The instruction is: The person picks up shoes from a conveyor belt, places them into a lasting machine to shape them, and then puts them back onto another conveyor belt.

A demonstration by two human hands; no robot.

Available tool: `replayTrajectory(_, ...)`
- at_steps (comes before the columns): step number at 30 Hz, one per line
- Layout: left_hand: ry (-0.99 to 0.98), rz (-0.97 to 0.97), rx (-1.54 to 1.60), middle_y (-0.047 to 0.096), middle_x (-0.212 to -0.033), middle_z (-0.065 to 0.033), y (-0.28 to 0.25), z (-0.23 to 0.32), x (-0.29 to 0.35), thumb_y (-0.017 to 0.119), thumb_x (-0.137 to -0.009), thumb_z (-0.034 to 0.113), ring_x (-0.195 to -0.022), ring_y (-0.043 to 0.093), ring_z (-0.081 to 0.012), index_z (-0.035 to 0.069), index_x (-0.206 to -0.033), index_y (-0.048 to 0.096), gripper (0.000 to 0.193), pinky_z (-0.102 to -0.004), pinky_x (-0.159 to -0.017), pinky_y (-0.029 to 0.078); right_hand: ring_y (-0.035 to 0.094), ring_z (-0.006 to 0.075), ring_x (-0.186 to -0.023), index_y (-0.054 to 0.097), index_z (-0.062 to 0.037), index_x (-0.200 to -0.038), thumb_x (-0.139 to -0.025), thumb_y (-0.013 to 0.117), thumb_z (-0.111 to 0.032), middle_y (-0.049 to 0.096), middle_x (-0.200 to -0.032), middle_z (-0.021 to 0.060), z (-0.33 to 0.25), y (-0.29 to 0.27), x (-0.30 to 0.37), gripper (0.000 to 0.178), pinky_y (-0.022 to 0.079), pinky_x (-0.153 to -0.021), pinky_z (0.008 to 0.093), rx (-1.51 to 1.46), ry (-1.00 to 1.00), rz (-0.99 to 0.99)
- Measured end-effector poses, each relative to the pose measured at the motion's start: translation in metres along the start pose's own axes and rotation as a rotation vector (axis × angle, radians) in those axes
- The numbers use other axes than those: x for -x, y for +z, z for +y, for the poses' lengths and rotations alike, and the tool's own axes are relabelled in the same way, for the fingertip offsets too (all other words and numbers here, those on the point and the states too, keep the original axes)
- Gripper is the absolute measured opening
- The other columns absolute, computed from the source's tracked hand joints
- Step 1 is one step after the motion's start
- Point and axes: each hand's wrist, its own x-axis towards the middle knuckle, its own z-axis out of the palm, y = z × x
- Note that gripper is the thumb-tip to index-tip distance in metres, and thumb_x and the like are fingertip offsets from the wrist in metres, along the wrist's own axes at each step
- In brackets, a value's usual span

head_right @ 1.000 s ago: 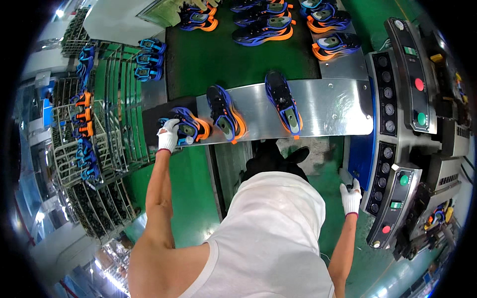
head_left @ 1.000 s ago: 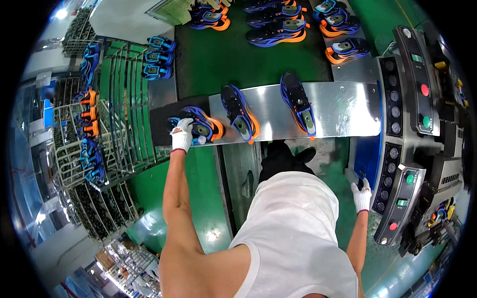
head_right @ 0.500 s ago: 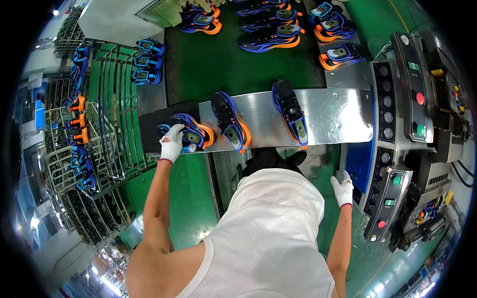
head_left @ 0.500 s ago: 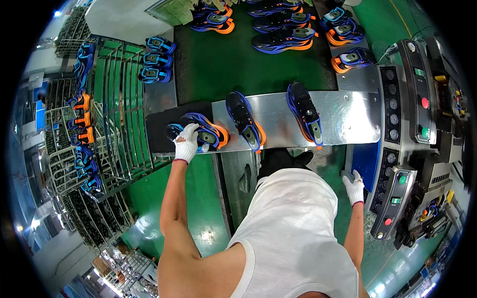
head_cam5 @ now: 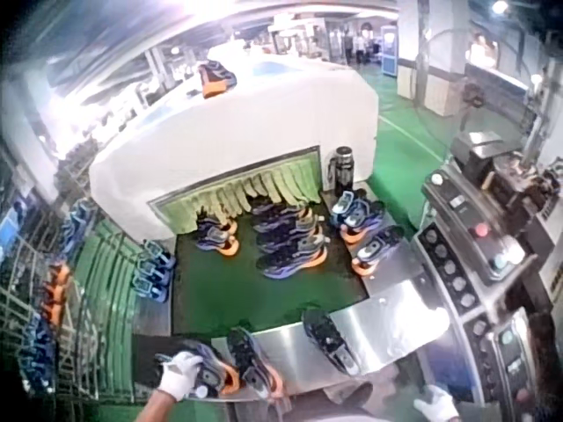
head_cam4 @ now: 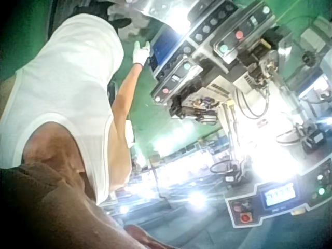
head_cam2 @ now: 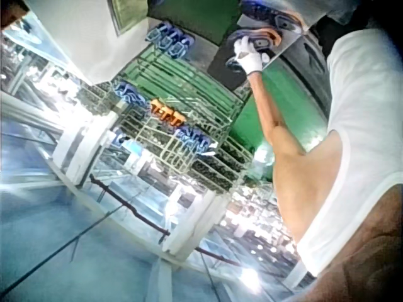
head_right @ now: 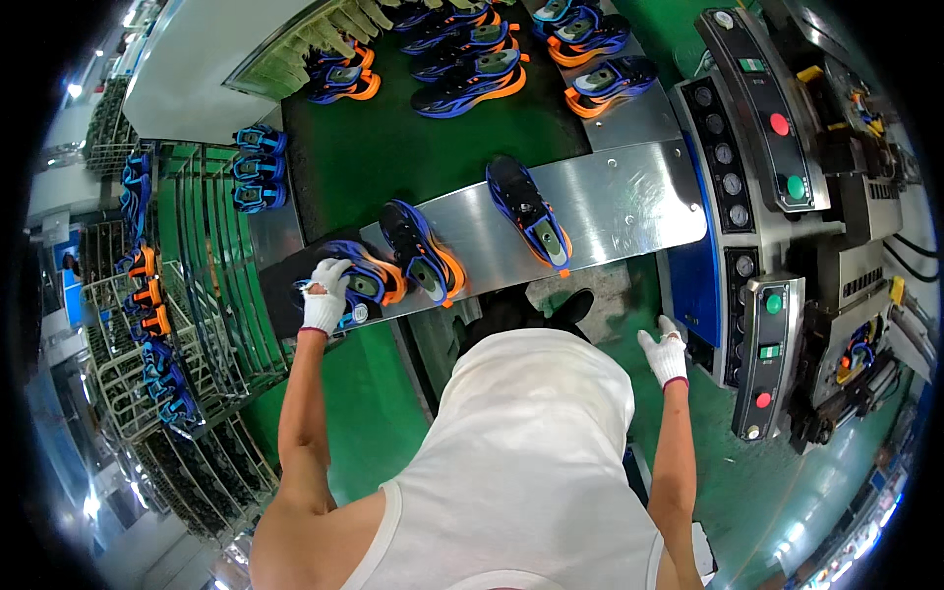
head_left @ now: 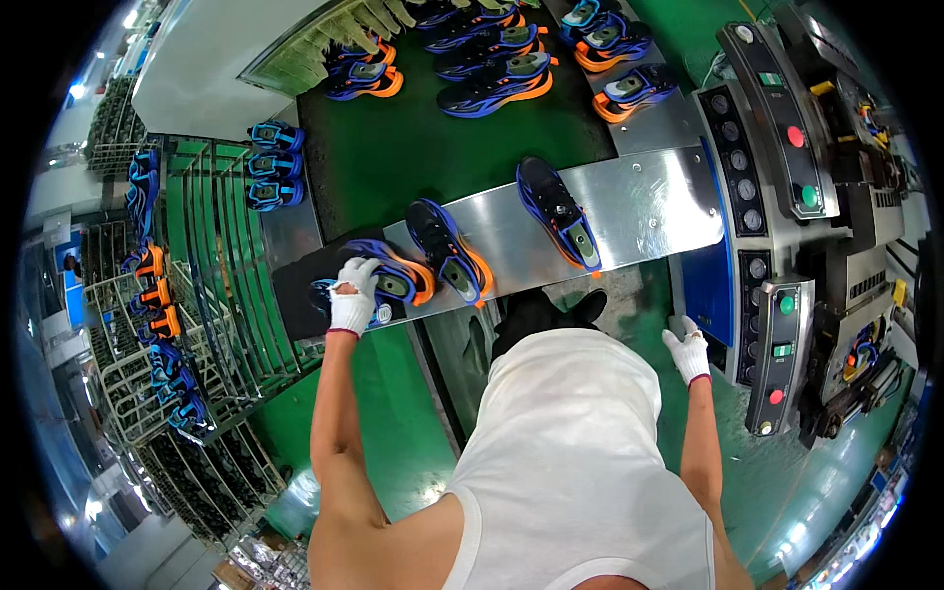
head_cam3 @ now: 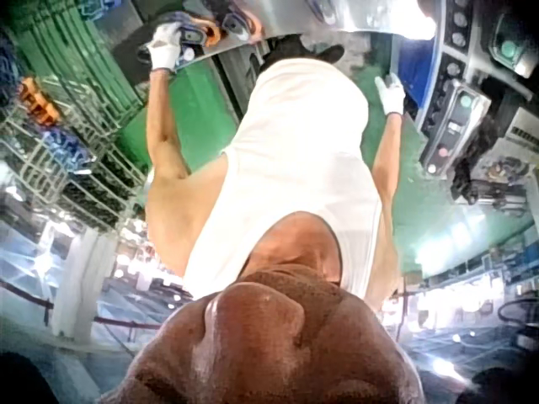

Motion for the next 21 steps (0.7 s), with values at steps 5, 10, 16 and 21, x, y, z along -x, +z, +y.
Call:
replayTrajectory(5, 0.09, 0.004, -0.074, 0.059, -0.138, -0.0192, -0.009, 0.091, -0.021, 0.082, -0.082, 0.028, -0.125, 0.058, -0.0389, 0.007, -0.136, 0.06, 0.062, -0.0471, -0.105, 0.048, 0.061, 0.0382, -0.128, 0.053, 0.001, -0.145, -0.087, 0.079, -0.031, 0.06, -0.142, 0.0267, 0.013, 0.011, 0.002, 0.072, 0.05, -0.106, 0.0423, 0.009, 0.056, -0.031)
replayTrajectory(10, 0.179, -0.134, 0.18, 0.062, -0.133, -0.022, 0.019, 0.107, -0.043, 0.076, -0.088, 0.017, -0.124, 0.06, -0.0402, 0.002, -0.135, 0.059, 0.052, -0.0436, -0.105, 0.049, 0.061, 0.0393, -0.129, 0.052, 0.0006, -0.146, -0.086, 0.08, -0.032, 0.059, -0.142, 0.0273, 0.015, 0.019, 0.016, 0.073, 0.049, -0.107, 0.0431, -0.106, 0.053, -0.009)
replayTrajectory(16, 0.058, -0.373, 0.18, 0.069, -0.128, -0.0207, -0.003, 0.1, -0.068, 0.065, -0.093, 0.012, -0.122, 0.064, -0.036, 0.004, -0.129, 0.068, 0.037, -0.0405, -0.103, 0.051, 0.06, 0.0388, -0.128, 0.052, 0.0006, -0.146, -0.086, 0.08, -0.034, 0.061, -0.14, 0.0276, 0.051, 0.032, 0.031, 0.075, 0.049, -0.106, 0.0435, -0.102, 0.126, -0.005)
replayTrajectory(21, 0.02, -0.424, 0.138, 0.069, -0.13, -0.0203, -0.009, 0.101, -0.067, 0.065, -0.094, 0.009, -0.122, 0.065, -0.0333, 0.002, -0.131, 0.067, 0.038, -0.0379, -0.104, 0.051, 0.062, 0.0379, -0.125, 0.054, 0.0021, -0.144, -0.085, 0.08, -0.036, 0.062, -0.136, 0.0282, 0.063, 0.048, 0.033, 0.075, 0.05, -0.105, 0.0433, -0.105, 0.179, -0.044)
